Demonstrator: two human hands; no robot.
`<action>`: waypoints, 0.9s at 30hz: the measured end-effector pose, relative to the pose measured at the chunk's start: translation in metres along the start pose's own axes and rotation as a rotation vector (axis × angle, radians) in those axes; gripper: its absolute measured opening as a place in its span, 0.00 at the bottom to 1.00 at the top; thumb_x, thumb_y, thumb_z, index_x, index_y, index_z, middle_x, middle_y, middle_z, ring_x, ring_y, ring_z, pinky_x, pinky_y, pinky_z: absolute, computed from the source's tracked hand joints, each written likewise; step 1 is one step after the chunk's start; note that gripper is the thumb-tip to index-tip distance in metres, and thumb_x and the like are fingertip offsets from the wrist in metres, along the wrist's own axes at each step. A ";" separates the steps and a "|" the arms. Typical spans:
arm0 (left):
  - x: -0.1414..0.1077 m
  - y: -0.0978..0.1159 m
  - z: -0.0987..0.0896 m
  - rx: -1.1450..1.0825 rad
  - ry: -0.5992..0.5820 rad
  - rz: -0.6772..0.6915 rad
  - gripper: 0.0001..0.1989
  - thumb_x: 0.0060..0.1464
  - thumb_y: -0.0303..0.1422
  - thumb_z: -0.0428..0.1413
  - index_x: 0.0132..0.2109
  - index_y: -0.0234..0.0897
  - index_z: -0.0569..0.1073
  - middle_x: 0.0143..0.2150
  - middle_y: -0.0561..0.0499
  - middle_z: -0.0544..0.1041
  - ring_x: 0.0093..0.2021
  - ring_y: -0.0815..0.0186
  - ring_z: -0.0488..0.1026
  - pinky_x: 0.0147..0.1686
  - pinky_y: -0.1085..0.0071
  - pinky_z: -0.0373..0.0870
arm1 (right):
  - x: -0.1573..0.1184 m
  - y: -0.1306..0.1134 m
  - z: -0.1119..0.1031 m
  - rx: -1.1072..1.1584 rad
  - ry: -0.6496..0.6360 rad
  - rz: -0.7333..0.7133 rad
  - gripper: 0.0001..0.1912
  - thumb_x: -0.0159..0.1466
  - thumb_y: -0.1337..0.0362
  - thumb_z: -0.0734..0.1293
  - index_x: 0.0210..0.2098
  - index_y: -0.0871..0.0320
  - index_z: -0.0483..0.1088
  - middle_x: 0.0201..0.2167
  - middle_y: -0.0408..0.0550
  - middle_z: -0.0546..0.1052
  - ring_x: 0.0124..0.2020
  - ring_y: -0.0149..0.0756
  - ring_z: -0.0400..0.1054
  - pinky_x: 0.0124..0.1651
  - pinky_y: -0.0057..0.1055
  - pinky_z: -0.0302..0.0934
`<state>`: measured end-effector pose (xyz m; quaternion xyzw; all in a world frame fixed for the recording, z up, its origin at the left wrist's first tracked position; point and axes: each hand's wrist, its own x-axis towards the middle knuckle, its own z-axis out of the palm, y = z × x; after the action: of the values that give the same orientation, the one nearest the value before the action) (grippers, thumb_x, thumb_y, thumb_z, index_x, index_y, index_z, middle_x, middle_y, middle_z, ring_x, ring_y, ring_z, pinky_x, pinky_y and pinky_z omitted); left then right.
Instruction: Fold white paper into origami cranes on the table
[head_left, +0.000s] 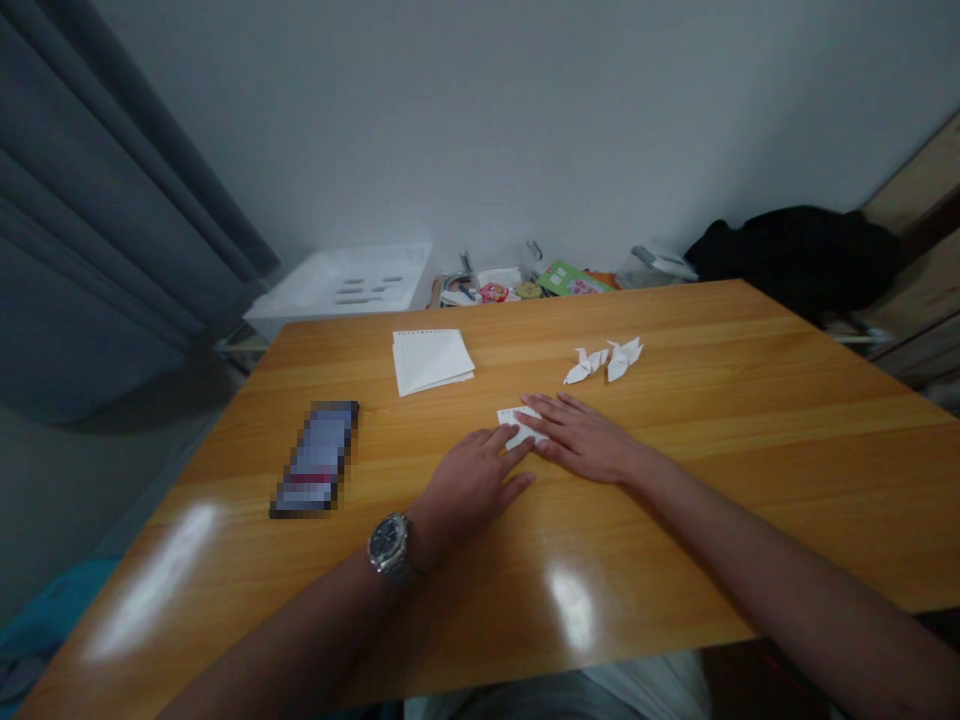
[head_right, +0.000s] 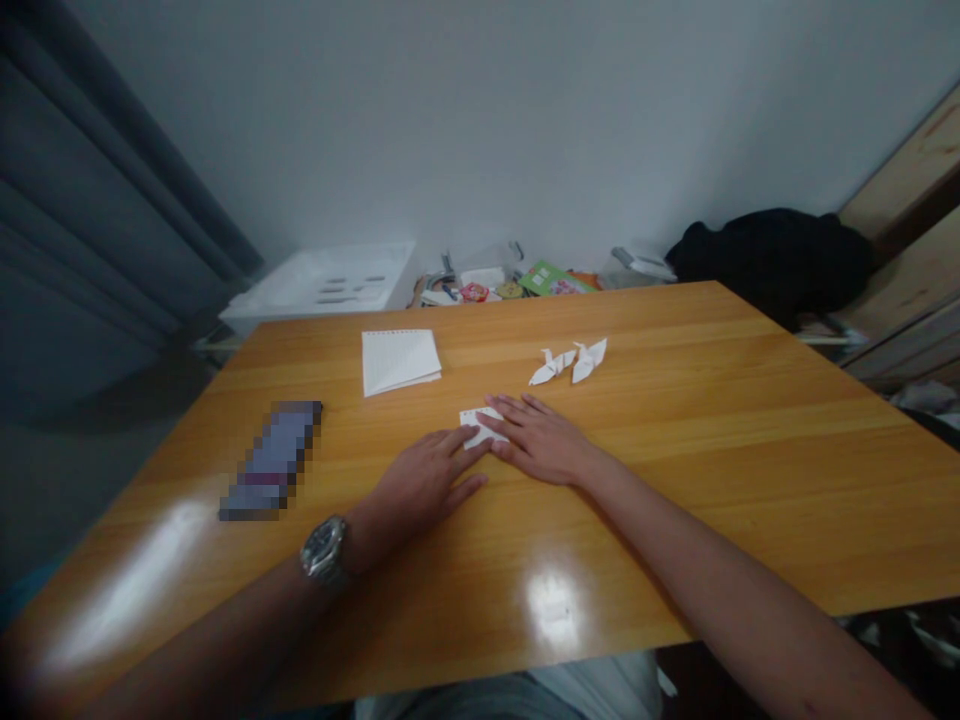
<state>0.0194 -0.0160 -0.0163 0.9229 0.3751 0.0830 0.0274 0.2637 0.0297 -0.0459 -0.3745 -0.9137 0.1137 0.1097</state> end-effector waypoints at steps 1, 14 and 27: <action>0.000 0.000 0.000 0.004 0.003 0.003 0.24 0.68 0.45 0.46 0.65 0.41 0.66 0.64 0.42 0.68 0.59 0.54 0.69 0.60 0.56 0.64 | 0.000 0.000 0.000 0.010 0.005 0.000 0.29 0.74 0.48 0.51 0.71 0.46 0.53 0.73 0.46 0.50 0.73 0.42 0.46 0.73 0.51 0.42; 0.001 -0.004 0.000 0.017 0.003 0.013 0.24 0.68 0.46 0.46 0.64 0.41 0.67 0.64 0.43 0.69 0.58 0.54 0.69 0.61 0.56 0.62 | 0.001 0.007 0.004 0.095 0.081 0.079 0.29 0.75 0.52 0.47 0.71 0.55 0.52 0.71 0.51 0.56 0.72 0.42 0.50 0.72 0.50 0.47; 0.003 -0.004 0.003 0.053 -0.002 0.038 0.23 0.69 0.44 0.46 0.64 0.40 0.66 0.64 0.41 0.68 0.59 0.55 0.69 0.60 0.56 0.63 | 0.000 0.010 0.005 0.085 0.069 0.080 0.29 0.75 0.52 0.48 0.71 0.55 0.53 0.71 0.51 0.55 0.72 0.42 0.50 0.72 0.51 0.47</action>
<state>0.0192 -0.0114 -0.0188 0.9304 0.3593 0.0724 0.0018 0.2684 0.0362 -0.0539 -0.4095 -0.8880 0.1437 0.1522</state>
